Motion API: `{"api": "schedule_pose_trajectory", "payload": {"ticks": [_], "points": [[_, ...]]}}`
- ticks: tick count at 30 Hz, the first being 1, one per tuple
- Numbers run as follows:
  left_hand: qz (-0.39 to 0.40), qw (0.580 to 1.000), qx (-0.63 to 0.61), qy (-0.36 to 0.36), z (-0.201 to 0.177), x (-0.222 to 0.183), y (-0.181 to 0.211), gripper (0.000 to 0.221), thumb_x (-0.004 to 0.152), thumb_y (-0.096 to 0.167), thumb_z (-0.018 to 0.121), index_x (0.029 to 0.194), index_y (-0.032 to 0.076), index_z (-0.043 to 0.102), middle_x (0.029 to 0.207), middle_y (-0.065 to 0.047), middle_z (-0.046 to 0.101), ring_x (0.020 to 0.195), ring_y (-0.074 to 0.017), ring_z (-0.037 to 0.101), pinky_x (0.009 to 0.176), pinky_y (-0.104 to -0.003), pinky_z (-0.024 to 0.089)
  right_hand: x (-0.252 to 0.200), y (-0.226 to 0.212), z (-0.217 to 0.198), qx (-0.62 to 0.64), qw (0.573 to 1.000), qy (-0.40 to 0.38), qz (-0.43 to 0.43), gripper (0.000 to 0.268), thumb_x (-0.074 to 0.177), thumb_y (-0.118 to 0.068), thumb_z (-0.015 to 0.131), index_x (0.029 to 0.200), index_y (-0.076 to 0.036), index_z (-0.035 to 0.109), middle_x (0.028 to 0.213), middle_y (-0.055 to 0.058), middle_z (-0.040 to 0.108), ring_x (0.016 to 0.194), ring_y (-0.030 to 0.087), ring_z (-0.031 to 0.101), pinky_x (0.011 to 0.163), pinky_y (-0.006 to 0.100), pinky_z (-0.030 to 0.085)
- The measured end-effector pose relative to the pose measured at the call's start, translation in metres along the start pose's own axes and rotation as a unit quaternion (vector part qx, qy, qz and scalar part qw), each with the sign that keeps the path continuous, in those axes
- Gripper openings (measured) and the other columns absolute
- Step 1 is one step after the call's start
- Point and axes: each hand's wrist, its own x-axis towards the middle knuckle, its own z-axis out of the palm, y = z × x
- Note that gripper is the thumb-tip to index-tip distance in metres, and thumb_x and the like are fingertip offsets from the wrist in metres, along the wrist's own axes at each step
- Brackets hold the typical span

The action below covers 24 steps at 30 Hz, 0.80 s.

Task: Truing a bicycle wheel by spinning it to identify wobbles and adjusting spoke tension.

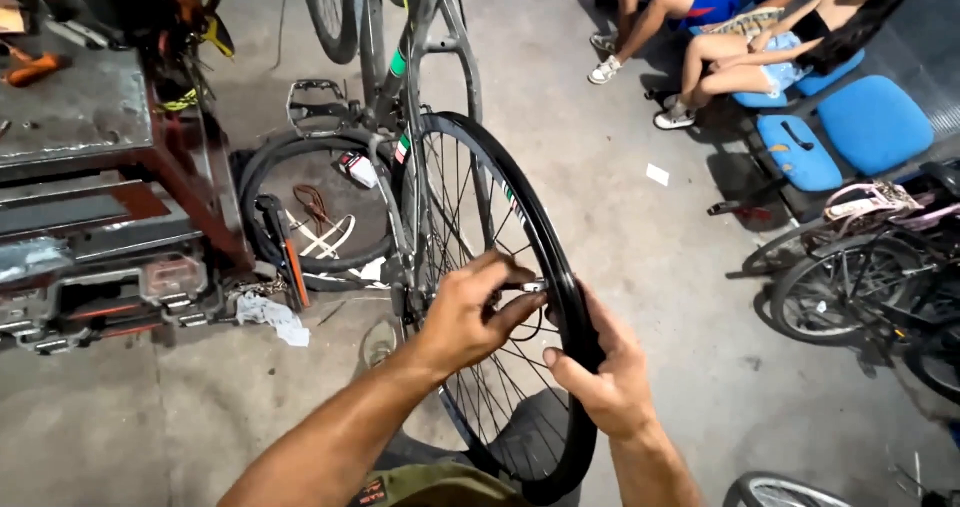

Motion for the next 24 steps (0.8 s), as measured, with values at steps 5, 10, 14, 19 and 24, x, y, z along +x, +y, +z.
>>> {"api": "schedule_pose_trajectory", "payload": {"ticks": [5, 10, 14, 19, 24], "points": [[-0.076, 0.994, -0.073, -0.024, -0.002, -0.023, 0.017, 0.045, 0.102, 0.035, 0.059, 0.136, 0.006, 0.064, 0.146, -0.017, 0.062, 0.137, -0.0333, 0.059, 0.114, -0.052, 0.050, 0.010, 0.003, 0.000, 0.168, 0.976, -0.118, -0.068, 0.081, 0.088, 0.003, 0.074, 0.160, -0.001, 0.039, 0.151, 0.020, 0.058, 0.136, 0.032, 0.060, 0.121, 0.046, 0.048], [0.029, 0.999, -0.022, 0.019, 0.009, -0.028, 0.011, 0.049, 0.111, 0.033, 0.045, 0.130, -0.007, 0.066, 0.146, -0.028, 0.059, 0.135, -0.0427, 0.062, 0.116, -0.050, 0.051, 0.008, 0.023, -0.008, 0.252, 0.959, -0.124, 0.027, 0.099, 0.078, -0.004, 0.083, 0.160, 0.006, 0.030, 0.152, 0.022, 0.051, 0.137, 0.030, 0.054, 0.123, 0.046, 0.038], [0.078, 0.995, -0.023, 0.058, 0.007, -0.017, 0.000, 0.022, 0.098, 0.019, 0.072, 0.113, 0.004, 0.075, 0.134, -0.019, 0.068, 0.119, -0.0332, 0.073, 0.101, -0.041, 0.064, 0.003, 0.030, -0.014, 0.247, 0.958, -0.148, 0.023, 0.098, 0.079, 0.003, 0.079, 0.162, 0.001, 0.027, 0.156, 0.023, 0.048, 0.142, 0.034, 0.050, 0.125, 0.051, 0.036], [0.025, 0.998, -0.057, 0.005, 0.001, -0.024, 0.010, 0.025, 0.085, 0.016, 0.084, 0.107, 0.007, 0.077, 0.126, -0.015, 0.071, 0.114, -0.0288, 0.073, 0.098, -0.042, 0.065, -0.019, 0.021, -0.008, 0.239, 0.960, -0.148, -0.013, 0.087, 0.087, 0.001, 0.075, 0.161, 0.004, 0.029, 0.157, 0.021, 0.048, 0.145, 0.033, 0.049, 0.129, 0.056, 0.032], [-0.122, 0.991, 0.013, 0.060, -0.009, -0.010, 0.008, 0.024, 0.083, 0.032, 0.085, 0.094, 0.012, 0.077, 0.126, -0.009, 0.071, 0.118, -0.0235, 0.068, 0.101, -0.041, 0.061, -0.020, 0.013, -0.006, 0.206, 0.952, -0.218, -0.052, 0.085, 0.091, -0.007, 0.073, 0.163, -0.001, 0.028, 0.172, 0.022, 0.028, 0.158, 0.039, 0.035, 0.132, 0.057, 0.029]]}}
